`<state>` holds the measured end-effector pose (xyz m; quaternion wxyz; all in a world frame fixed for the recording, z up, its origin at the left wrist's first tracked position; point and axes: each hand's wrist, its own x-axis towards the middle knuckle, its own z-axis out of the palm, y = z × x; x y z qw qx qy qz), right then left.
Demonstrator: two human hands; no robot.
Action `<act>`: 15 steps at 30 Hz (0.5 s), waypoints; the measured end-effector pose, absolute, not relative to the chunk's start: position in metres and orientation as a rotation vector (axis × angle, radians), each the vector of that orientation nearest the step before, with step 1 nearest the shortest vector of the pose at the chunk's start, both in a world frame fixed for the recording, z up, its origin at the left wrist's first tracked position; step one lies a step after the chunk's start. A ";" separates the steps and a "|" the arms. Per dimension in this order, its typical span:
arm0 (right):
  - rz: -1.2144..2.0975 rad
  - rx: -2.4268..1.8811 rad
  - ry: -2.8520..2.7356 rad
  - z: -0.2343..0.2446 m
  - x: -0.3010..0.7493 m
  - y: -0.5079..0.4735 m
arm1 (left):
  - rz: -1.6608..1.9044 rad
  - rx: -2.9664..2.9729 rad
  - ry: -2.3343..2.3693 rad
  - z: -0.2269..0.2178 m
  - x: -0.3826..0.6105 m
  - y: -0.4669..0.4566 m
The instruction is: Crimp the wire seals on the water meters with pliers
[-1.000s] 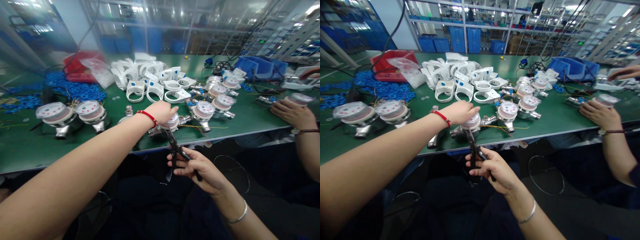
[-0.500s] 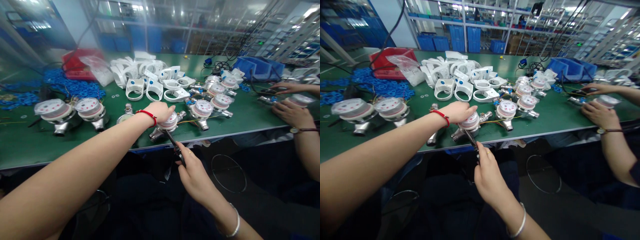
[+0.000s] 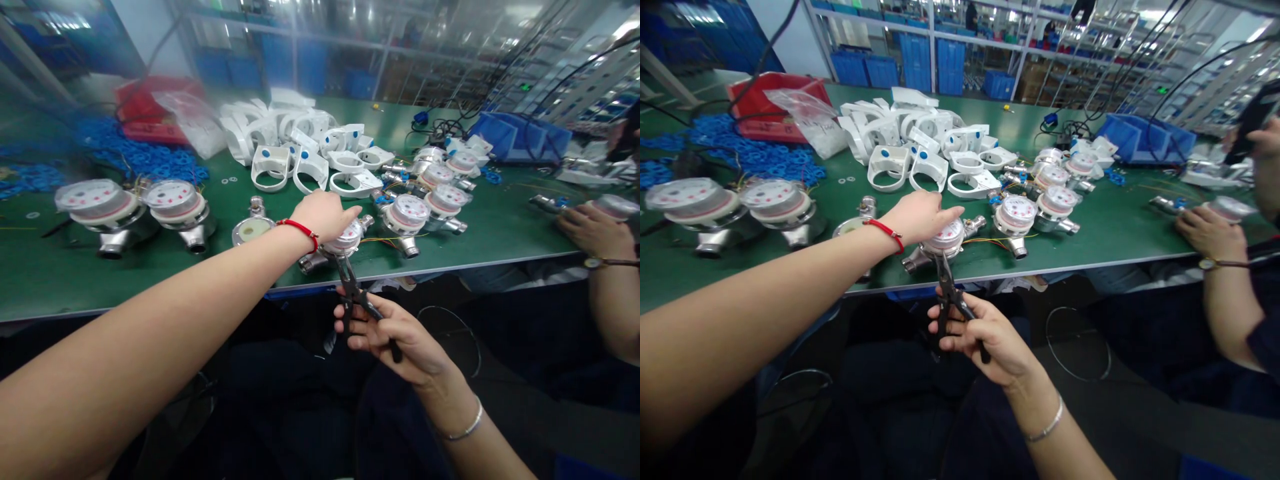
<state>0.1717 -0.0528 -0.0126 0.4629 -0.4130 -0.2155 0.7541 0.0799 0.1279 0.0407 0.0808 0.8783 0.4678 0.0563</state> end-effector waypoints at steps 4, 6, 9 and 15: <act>1.503 -1.299 -0.955 -0.016 0.172 -0.057 | 0.079 2.618 1.436 0.045 0.079 0.130; 1.218 -1.441 -1.195 -0.021 0.175 -0.063 | 0.059 2.640 1.465 0.047 0.075 0.129; 1.089 -1.493 -1.261 -0.031 0.185 -0.074 | 0.173 2.765 1.197 0.046 0.066 0.125; 1.007 -1.537 -1.181 -0.046 0.200 -0.088 | 0.254 2.918 0.500 0.029 0.052 0.123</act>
